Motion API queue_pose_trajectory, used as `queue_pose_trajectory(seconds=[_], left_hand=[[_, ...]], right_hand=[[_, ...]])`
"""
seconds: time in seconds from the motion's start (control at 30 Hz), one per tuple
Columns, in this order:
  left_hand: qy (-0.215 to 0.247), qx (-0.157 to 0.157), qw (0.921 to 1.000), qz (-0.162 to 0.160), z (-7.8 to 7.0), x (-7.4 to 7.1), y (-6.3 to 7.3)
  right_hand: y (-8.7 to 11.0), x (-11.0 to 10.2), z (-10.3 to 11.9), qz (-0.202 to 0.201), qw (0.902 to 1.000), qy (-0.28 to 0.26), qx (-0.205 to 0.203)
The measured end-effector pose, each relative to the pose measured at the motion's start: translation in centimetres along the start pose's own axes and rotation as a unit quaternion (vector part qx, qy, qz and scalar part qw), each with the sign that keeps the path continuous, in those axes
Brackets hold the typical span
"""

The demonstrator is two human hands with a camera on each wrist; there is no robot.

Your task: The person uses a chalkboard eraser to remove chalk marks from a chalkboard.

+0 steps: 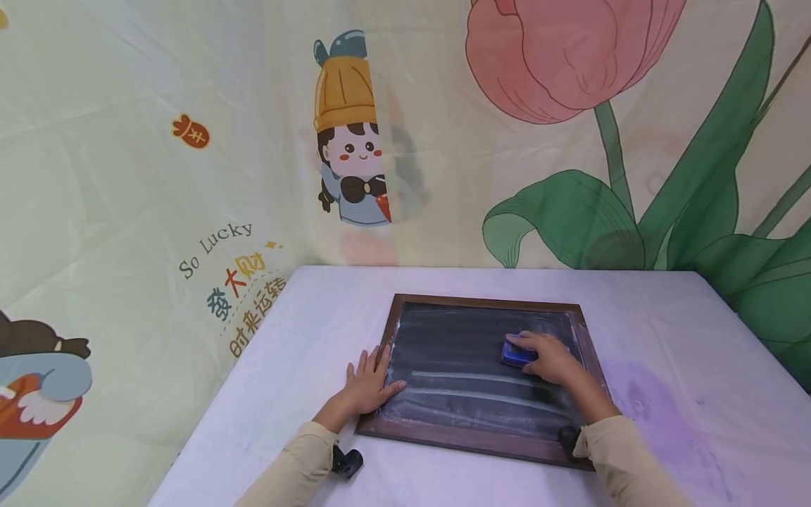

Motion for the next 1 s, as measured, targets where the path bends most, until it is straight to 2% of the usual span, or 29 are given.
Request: queue_pose_trajectory(seconds=[0.5, 0.77, 1.0], left_hand=[[-0.002, -0.004, 1.0000, -0.001, -0.2, 0.0, -0.1], [-0.004, -0.005, 1.0000, 0.004, -0.2, 0.2, -0.1], [-0.005, -0.001, 1.0000, -0.003, -0.1, 0.3, -0.2]], right_hand=[[1.8, -1.1, -2.0, -0.012, 0.9998, 0.010, -0.011], [2.3, -1.1, -2.1, -0.006, 0.9995, 0.032, -0.004], [3.0, -1.1, -1.8, 0.008, 0.9986, 0.044, -0.028]])
Point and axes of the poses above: each hand's wrist, its own y-axis away from the middle knuckle, its own x-axis out of the palm, z = x × y, the point moved 3 cm from there along -y, towards the middle knuckle, and after that the axes turned 4 degrees about -x, right-handed, at the moved point
